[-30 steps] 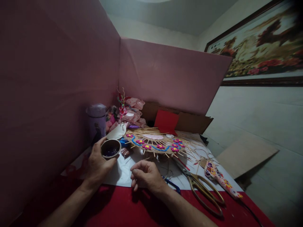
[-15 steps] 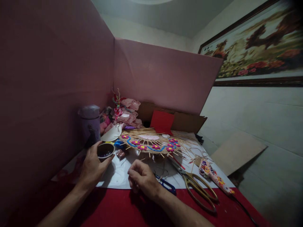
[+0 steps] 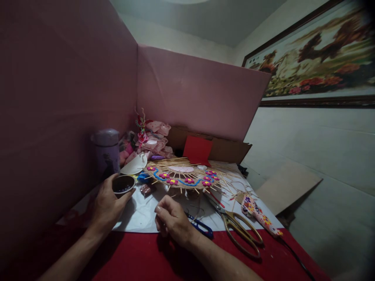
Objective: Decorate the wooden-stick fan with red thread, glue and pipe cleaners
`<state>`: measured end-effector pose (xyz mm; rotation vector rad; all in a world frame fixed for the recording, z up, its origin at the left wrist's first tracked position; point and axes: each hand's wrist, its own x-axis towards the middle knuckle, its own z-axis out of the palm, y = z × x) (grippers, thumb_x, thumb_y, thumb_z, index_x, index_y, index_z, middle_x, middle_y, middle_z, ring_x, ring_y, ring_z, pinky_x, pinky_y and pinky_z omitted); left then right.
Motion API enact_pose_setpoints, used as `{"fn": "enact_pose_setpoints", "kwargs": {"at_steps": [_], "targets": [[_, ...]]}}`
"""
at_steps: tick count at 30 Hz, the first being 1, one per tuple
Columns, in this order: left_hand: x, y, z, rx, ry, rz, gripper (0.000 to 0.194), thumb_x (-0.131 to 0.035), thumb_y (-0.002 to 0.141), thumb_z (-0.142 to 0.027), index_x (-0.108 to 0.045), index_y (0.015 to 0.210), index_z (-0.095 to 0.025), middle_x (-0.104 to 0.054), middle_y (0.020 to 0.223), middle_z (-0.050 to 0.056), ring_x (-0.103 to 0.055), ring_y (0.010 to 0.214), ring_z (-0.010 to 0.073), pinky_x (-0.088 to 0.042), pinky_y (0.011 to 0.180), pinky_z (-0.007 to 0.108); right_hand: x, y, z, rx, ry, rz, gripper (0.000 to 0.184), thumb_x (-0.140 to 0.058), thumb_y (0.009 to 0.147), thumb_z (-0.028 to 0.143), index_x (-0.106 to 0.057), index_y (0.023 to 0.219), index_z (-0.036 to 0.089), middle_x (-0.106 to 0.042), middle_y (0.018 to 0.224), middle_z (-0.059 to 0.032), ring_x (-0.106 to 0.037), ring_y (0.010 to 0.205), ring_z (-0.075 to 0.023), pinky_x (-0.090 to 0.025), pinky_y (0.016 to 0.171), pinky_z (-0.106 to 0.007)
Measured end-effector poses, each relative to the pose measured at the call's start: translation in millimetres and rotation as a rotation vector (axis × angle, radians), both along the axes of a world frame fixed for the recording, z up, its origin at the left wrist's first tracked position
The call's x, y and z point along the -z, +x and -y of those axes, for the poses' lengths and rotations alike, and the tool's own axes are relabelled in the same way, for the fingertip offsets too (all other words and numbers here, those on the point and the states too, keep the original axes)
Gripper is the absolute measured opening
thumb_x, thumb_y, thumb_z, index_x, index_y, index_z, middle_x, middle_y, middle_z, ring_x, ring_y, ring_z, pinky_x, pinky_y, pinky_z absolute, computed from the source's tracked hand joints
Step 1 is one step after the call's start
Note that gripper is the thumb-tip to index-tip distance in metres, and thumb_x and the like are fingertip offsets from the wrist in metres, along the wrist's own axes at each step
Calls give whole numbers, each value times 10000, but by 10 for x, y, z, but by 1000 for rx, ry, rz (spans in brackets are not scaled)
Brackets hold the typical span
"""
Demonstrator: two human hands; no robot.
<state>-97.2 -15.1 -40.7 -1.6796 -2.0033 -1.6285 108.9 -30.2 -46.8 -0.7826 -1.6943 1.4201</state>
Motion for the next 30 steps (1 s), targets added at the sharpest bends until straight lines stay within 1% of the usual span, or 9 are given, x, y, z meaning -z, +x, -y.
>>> {"fn": "enact_pose_setpoints", "kwargs": {"at_steps": [4,9,11,16,20,23,26,30], "targets": [[8,-19,-20,-6,-3,6,606,-633,668,-444,-503,1173,-136,-609,1110,169,-590,1016,331,-473,865,467,2,6,4,25,16,1,255,-494,871,430,-426,779,203,-513,499,79,-396,350,-50,-284,371,-163],[34,-66,-68,-37,-14,-47,579,-589,713,-471,-493,1178,-140,-587,1121,179,-561,1054,366,-459,874,487,27,3,-15,41,47,28,431,-399,887,559,-490,713,176,-496,485,47,-398,339,-57,-287,354,-174],[31,-68,-76,-57,-23,-63,572,-585,715,-468,-496,1173,-136,-583,1107,182,-555,1054,370,-453,879,492,50,1,-32,53,58,38,454,-404,880,574,-506,702,169,-492,484,45,-399,341,-56,-292,358,-174],[4,-54,-53,-107,-35,-125,487,-596,704,-315,-500,1154,-157,-580,1047,147,-546,1030,357,-453,872,488,98,6,-81,78,90,73,424,-420,892,531,-545,726,162,-487,479,53,-407,355,-53,-308,389,-173],[-15,-48,-19,-120,-71,-145,442,-565,729,-243,-500,1157,-157,-565,1012,146,-557,990,365,-474,797,504,67,19,-83,138,166,112,388,-445,897,463,-571,694,158,-497,491,43,-418,394,-58,-330,428,-177],[-11,-39,-14,-132,-74,-156,435,-543,739,-214,-504,1164,-132,-553,1005,166,-559,967,366,-480,767,496,26,28,-59,182,252,145,382,-457,898,415,-583,648,155,-495,475,37,-430,418,-63,-341,459,-180],[12,-29,-12,-148,-44,-189,462,-536,745,-211,-496,1192,-100,-524,1020,189,-558,937,348,-481,759,470,4,38,-33,214,333,177,386,-466,898,387,-584,612,156,-491,461,36,-442,422,-65,-344,475,-181],[39,-32,15,-230,-3,-346,460,-540,747,-217,-514,1195,-119,-502,1027,178,-524,958,356,-471,742,466,7,50,-14,231,462,232,364,-477,896,349,-589,606,159,-492,468,36,-459,442,-68,-337,494,-182]]}}
